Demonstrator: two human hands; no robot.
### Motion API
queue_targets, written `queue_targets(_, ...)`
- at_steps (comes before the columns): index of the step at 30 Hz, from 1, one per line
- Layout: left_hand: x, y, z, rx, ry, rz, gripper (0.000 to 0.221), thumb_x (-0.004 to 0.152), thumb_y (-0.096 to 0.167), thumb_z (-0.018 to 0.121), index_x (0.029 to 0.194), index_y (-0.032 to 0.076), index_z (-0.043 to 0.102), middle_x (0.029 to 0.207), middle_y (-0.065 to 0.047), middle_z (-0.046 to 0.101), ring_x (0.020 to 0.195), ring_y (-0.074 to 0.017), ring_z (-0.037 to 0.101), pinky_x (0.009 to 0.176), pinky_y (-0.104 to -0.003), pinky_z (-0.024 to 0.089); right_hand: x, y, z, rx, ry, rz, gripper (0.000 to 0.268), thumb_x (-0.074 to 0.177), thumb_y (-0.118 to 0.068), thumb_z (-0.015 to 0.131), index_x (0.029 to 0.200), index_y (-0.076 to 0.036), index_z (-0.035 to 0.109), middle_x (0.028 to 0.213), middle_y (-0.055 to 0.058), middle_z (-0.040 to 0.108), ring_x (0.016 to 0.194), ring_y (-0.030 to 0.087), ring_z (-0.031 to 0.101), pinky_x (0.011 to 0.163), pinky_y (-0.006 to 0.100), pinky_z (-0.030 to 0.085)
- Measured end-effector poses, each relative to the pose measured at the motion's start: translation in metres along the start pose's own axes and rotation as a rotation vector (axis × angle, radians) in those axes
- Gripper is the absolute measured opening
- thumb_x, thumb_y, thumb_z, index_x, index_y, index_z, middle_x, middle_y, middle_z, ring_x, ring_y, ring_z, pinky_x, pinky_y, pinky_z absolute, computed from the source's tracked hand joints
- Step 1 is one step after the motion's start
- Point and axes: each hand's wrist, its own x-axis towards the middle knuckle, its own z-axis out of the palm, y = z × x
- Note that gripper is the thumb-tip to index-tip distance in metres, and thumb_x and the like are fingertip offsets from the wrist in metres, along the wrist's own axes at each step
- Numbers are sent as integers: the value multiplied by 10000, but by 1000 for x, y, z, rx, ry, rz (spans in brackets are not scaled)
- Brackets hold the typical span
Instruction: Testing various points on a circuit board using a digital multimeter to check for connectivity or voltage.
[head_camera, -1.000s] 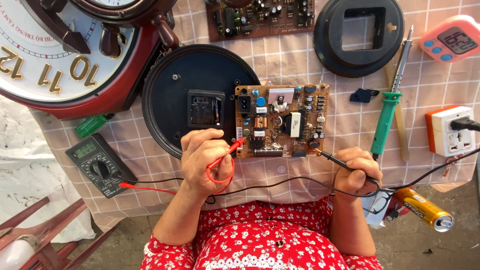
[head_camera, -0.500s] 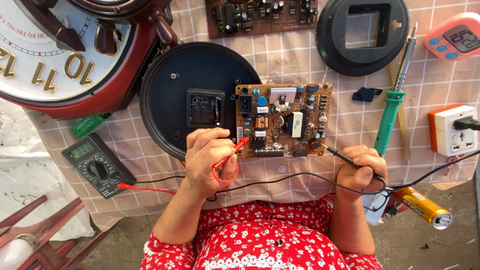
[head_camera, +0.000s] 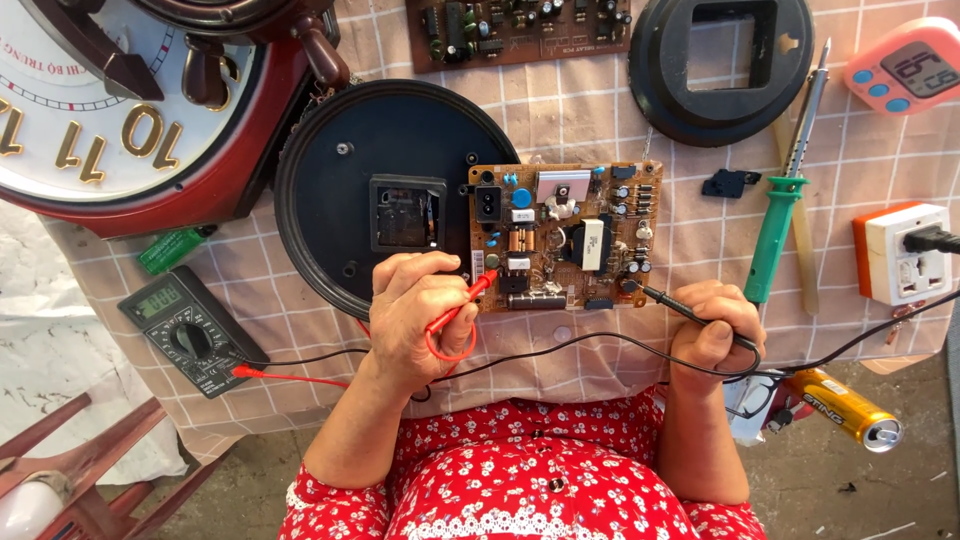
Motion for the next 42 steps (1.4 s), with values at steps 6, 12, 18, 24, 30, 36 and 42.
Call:
queue_targets(6, 4, 0, 1, 3, 10, -13, 232, 849, 257, 527, 692, 87, 550, 647, -2, 584, 765, -252, 631, 753, -357, 405, 1, -1, 5, 39, 34, 25, 326, 889, -247, 389, 653, -22, 376, 538, 101, 379, 405, 207, 445, 428, 262, 403)
queue_targets(12, 0, -3, 1, 9, -27, -8, 227, 845, 247, 528, 689, 83, 550, 649, -8, 591, 756, -251, 629, 749, -355, 410, 7, -1, 6, 51, 0, -13, 353, 862, -242, 410, 600, -6, 385, 497, 123, 388, 371, 235, 441, 396, 285, 402)
queue_targets(18, 1, -3, 3, -9, -1, -13, 224, 844, 244, 531, 691, 81, 546, 638, -7, 587, 735, -259, 629, 733, -352, 413, 6, -4, 2, 1, 26, -3, 340, 857, -221, 413, 589, -13, 394, 494, 112, 399, 389, 217, 452, 404, 271, 406)
queue_targets(24, 0, -3, 3, -7, -13, -8, 220, 844, 241, 530, 694, 81, 538, 633, -6, 583, 723, -259, 629, 727, -349, 412, 10, -7, 9, -57, 70, -15, 337, 869, -220, 417, 608, -7, 397, 506, 123, 401, 396, 216, 446, 415, 286, 407)
queue_targets(30, 0, -4, 4, -15, -20, -5, 216, 845, 241, 528, 700, 82, 535, 629, -6, 582, 713, -255, 628, 724, -346, 414, 16, -10, 14, -97, 44, -52, 375, 871, -248, 427, 581, -13, 398, 487, 114, 394, 384, 235, 450, 410, 290, 410)
queue_targets(36, 0, -4, 4, -22, -22, -4, 211, 843, 236, 532, 700, 81, 530, 632, -7, 582, 709, -256, 628, 724, -348, 414, 12, -6, 10, -102, 39, -77, 376, 872, -237, 427, 576, -8, 398, 476, 111, 390, 373, 223, 438, 399, 293, 405)
queue_targets(42, 2, -5, 4, -24, -18, 20, 214, 846, 232, 529, 701, 75, 533, 628, -14, 577, 695, -256, 628, 711, -349, 418, 19, -12, 16, -99, -1, -88, 378, 889, -251, 417, 607, 0, 406, 500, 112, 394, 396, 224, 445, 421, 292, 407)
